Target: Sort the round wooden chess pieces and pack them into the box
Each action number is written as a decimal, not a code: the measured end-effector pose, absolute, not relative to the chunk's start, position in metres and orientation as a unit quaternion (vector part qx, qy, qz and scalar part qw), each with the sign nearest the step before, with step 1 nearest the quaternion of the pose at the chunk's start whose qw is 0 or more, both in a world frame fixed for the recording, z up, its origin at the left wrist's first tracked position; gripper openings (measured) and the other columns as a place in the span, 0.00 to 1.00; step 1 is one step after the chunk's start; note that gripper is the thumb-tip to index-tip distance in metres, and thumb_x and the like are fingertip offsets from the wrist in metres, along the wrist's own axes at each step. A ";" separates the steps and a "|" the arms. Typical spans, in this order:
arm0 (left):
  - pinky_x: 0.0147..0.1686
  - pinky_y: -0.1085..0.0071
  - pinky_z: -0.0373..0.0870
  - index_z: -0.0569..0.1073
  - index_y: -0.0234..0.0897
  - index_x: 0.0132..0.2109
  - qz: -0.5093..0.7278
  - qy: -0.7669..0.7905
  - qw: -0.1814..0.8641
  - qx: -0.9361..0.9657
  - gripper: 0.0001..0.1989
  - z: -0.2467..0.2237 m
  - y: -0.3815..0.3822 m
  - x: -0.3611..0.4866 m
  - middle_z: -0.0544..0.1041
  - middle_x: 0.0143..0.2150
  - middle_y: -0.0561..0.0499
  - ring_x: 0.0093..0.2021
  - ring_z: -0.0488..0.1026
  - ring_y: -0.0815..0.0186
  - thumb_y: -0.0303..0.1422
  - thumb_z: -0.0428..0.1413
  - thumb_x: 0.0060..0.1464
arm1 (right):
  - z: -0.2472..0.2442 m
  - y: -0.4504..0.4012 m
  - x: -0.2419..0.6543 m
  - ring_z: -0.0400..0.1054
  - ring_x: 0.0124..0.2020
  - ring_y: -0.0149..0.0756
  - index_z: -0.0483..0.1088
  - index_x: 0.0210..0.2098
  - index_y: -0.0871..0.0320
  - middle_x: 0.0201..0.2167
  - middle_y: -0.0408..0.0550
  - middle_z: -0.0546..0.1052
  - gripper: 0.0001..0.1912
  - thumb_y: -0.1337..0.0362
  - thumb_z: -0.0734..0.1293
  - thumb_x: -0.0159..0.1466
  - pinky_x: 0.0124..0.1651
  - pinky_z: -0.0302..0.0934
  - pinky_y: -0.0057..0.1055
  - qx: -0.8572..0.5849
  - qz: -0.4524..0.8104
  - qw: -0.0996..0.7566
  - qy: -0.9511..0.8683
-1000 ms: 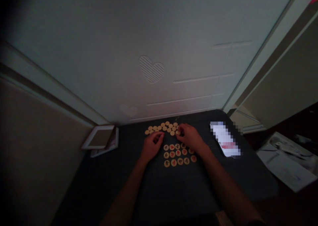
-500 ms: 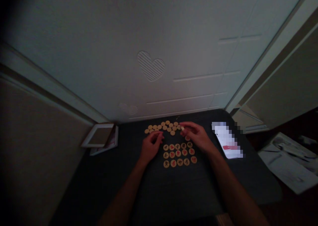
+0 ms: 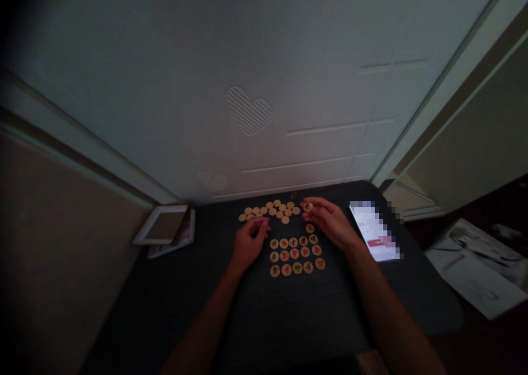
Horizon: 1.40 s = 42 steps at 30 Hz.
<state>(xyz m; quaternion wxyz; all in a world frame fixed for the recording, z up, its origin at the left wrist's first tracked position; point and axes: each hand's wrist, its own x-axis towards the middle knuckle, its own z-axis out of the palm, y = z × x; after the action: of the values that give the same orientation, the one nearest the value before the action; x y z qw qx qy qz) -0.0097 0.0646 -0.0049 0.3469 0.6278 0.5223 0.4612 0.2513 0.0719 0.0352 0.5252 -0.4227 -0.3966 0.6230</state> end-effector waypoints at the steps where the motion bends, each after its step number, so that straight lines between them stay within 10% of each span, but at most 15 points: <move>1: 0.31 0.72 0.75 0.78 0.38 0.45 0.459 0.523 0.347 0.629 0.11 -0.005 0.065 -0.010 0.81 0.33 0.50 0.29 0.79 0.67 0.40 0.56 0.63 | 0.036 0.071 0.251 0.76 0.38 0.33 0.77 0.48 0.50 0.47 0.46 0.80 0.16 0.60 0.74 0.59 0.48 0.71 0.35 -0.424 0.622 0.524 -0.398; 20: 0.32 0.72 0.76 0.78 0.39 0.45 0.452 0.523 0.342 0.636 0.10 -0.006 0.065 -0.009 0.82 0.33 0.51 0.31 0.80 0.65 0.39 0.57 0.63 | 0.036 0.069 0.245 0.70 0.28 0.28 0.77 0.41 0.53 0.41 0.47 0.83 0.17 0.55 0.78 0.55 0.32 0.66 0.27 -0.465 0.577 0.522 -0.422; 42: 0.32 0.72 0.76 0.78 0.39 0.44 0.444 0.528 0.328 0.645 0.09 -0.001 0.064 -0.008 0.82 0.32 0.51 0.31 0.80 0.66 0.38 0.57 0.63 | 0.028 0.073 0.249 0.74 0.34 0.30 0.78 0.46 0.51 0.46 0.46 0.81 0.19 0.55 0.78 0.57 0.41 0.69 0.30 -0.455 0.596 0.537 -0.386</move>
<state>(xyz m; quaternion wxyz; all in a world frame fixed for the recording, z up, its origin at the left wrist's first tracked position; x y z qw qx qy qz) -0.0076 0.0641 -0.0014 0.3279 0.6452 0.5281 0.4441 0.2487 0.0732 0.0283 0.5375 -0.4553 -0.3861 0.5956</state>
